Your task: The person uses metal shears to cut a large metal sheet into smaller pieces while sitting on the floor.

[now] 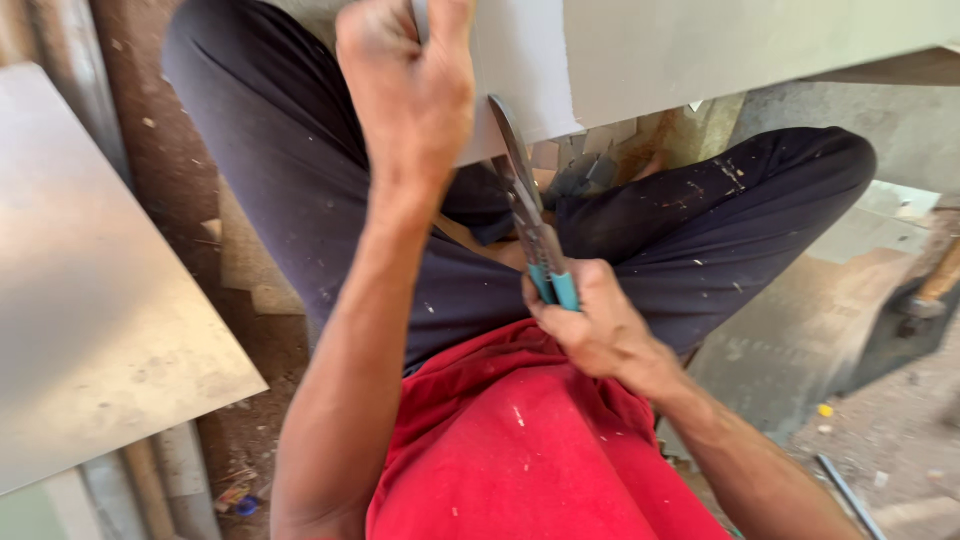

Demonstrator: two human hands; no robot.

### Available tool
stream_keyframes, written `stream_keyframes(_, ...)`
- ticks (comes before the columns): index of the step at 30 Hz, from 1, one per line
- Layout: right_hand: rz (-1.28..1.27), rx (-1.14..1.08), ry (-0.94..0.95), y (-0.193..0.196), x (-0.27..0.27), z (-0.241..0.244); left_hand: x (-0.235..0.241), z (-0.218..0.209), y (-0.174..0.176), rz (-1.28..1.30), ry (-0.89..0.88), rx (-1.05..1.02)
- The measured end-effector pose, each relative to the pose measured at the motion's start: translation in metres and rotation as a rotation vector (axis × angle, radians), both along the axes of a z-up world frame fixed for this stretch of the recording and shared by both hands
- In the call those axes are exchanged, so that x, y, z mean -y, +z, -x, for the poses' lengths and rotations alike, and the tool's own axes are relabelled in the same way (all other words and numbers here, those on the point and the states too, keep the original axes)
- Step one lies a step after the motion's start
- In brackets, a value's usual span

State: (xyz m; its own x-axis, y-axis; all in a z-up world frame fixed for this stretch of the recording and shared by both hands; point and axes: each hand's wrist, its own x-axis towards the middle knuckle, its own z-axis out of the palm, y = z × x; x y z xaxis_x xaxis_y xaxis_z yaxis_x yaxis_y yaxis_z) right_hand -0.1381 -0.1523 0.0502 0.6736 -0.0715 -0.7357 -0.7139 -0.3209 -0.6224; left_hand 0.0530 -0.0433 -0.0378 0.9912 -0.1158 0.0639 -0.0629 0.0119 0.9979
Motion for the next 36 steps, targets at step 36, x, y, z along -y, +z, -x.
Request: stream_keyframes(36, 0.566, 0.242, -0.191, -0.031, 0.062, 0.115, 0.09, 0.125, 0.042, 0.456, -0.118, -0.566)
